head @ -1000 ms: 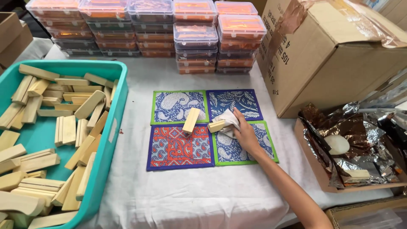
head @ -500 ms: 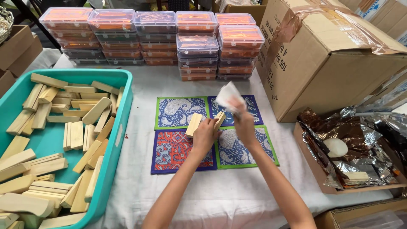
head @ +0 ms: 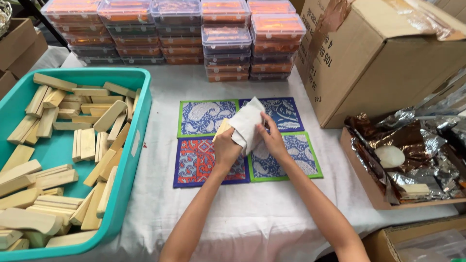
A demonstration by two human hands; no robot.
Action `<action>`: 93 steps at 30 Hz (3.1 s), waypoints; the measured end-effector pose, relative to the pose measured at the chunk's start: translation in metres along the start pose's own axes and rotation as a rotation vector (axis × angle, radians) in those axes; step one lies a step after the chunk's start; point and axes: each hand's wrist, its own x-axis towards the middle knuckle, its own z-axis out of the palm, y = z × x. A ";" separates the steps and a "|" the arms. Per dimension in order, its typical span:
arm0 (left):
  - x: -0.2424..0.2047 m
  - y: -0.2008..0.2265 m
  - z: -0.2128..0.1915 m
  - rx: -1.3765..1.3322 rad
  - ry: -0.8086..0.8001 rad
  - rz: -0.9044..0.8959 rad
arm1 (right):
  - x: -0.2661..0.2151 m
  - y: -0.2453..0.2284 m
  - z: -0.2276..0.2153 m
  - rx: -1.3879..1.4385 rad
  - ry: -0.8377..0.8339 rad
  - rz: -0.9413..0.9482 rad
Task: The person places a folded white cloth into a clear plastic container, followed by two foil-wrapped items. They close the container and stack it with others. Then, they pick up wooden blocks from a bin and wipe them with the cloth.
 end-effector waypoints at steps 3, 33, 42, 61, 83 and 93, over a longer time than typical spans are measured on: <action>-0.006 0.000 0.005 -0.076 -0.013 0.040 | 0.003 0.002 0.007 0.311 0.002 -0.011; -0.016 -0.004 0.006 -0.068 0.016 0.230 | -0.002 -0.024 0.013 0.805 -0.028 0.326; -0.011 0.002 -0.006 -0.440 -0.109 -0.013 | 0.003 -0.006 -0.006 0.511 0.054 0.267; -0.045 0.022 0.008 0.023 -0.215 0.496 | 0.005 0.039 -0.005 1.102 0.176 0.424; -0.028 0.015 -0.003 0.149 0.011 0.342 | -0.004 -0.030 0.005 0.979 -0.040 0.301; -0.029 0.008 0.002 -0.110 -0.238 0.317 | 0.003 0.016 0.011 0.921 0.133 0.441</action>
